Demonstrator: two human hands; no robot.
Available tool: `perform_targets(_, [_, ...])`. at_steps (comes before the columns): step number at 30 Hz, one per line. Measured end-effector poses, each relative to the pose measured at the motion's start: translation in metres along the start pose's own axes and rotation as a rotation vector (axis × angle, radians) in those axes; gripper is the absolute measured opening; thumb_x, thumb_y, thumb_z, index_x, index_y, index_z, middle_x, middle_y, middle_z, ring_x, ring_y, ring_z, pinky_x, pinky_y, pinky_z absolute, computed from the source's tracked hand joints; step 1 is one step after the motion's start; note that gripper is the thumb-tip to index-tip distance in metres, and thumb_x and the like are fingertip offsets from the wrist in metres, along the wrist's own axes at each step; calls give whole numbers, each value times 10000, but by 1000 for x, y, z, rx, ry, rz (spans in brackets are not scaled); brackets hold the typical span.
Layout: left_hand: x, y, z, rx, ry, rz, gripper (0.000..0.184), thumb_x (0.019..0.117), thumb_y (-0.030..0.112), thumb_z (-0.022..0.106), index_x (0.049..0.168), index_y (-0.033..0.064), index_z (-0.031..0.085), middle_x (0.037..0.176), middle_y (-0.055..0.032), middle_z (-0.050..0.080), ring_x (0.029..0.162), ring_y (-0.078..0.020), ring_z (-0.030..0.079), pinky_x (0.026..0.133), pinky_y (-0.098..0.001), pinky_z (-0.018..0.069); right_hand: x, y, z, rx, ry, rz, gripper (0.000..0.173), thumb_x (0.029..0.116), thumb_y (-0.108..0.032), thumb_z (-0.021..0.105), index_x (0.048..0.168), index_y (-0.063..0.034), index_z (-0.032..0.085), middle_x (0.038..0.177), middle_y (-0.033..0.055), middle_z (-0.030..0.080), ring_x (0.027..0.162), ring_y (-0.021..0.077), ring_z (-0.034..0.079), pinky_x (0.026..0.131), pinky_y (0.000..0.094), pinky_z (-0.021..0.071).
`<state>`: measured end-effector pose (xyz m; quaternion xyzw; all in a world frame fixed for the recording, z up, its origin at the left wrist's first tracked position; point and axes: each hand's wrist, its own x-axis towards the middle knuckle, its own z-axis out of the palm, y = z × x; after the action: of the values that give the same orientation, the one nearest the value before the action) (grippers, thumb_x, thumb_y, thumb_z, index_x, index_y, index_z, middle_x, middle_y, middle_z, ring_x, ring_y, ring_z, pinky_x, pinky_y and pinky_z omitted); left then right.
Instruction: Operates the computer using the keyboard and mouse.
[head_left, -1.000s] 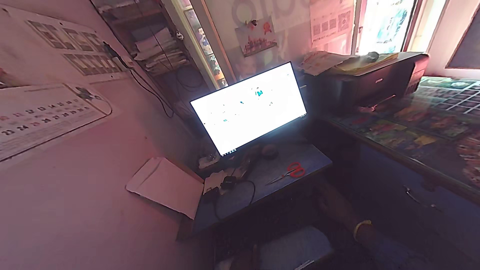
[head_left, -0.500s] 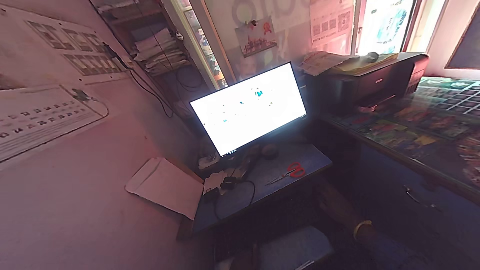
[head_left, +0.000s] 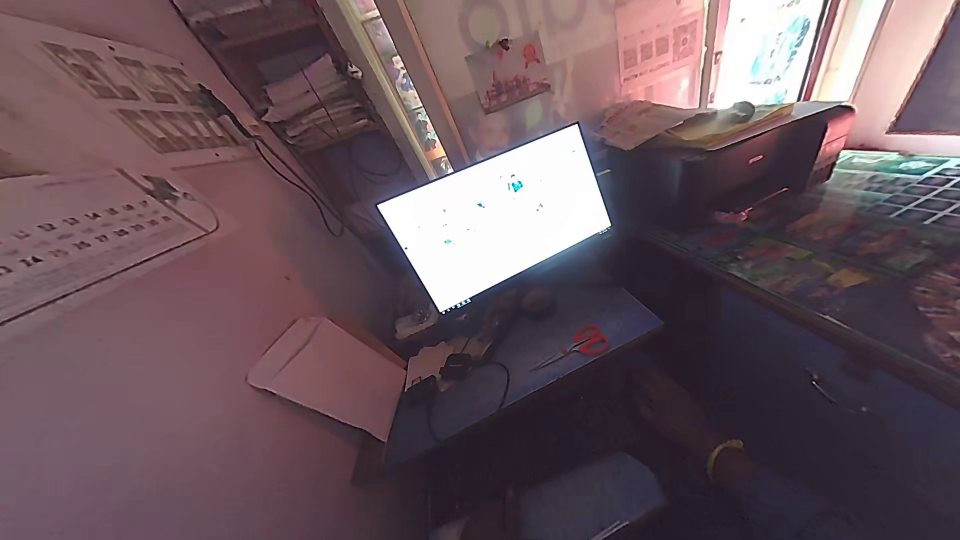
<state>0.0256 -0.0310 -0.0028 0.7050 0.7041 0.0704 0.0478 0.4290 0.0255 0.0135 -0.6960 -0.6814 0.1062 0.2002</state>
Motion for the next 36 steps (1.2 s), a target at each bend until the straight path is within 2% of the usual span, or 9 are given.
perform_targets(8, [-1,0,-1,-3,35,18,621,1079,461,352,933,22,766,937,-184,760,948,-368,739,813,-567,572,-2,-5,-5,10,-7,23,567,976,-339,589,1521,-215,499,1569,152,443,1433,325,454,1140,483,436])
perform_targets(12, [-1,0,-2,-9,21,15,632,1080,476,341,939,29,765,947,-181,760,956,-364,738,824,-569,569,0,-1,0,-5,3,12,533,983,-363,568,1496,-221,536,1573,144,445,1444,314,444,1153,474,425])
perform_targets(17, [-2,0,0,-18,63,37,614,1080,450,358,910,19,761,916,-182,757,928,-358,742,804,-562,572,0,-1,0,-16,0,6,512,983,-361,563,1467,-196,566,1575,145,443,1443,308,447,1148,472,430])
perform_targets(27, [-4,-1,3,-29,86,16,628,1073,477,365,894,26,763,903,-182,759,921,-375,741,800,-567,572,3,-4,-6,-17,16,110,659,942,-399,616,1522,-118,480,1579,158,445,1461,336,422,1197,502,359])
perform_targets(30, [-8,-1,0,-108,106,-13,578,1070,467,419,976,24,779,953,-194,762,966,-383,736,857,-578,566,9,-1,-2,-37,44,92,689,957,-394,670,1528,-67,467,1585,214,420,1473,370,403,1208,508,348])
perform_targets(32, [-10,2,-10,-147,83,-23,512,1069,448,438,1104,63,773,1046,-177,761,1038,-370,721,918,-572,555,7,-8,-5,-86,53,51,534,1025,-355,558,1440,-19,558,1503,265,493,1409,408,475,1165,525,398])
perform_targets(34, [-9,10,-20,-104,75,-40,498,1062,470,428,1174,112,756,1095,-153,757,1044,-353,722,888,-570,567,-1,-24,-17,-108,-8,39,467,1062,-344,453,1396,-56,606,1435,221,577,1334,376,558,1110,517,465])
perform_targets(35, [-8,15,-27,-80,50,-57,507,1062,476,416,1205,114,741,1120,-159,752,1050,-358,721,884,-576,566,-5,-39,-32,-135,-105,35,487,1068,-340,409,1447,-74,563,1464,194,567,1363,362,543,1125,515,455])
perform_targets(36, [-9,24,-43,-74,-34,-100,522,1069,469,404,1261,95,714,1183,-185,734,1104,-384,702,928,-595,537,-9,-50,-45,-123,-207,39,506,1080,-332,409,1503,-68,496,1545,183,489,1450,351,444,1193,500,363])
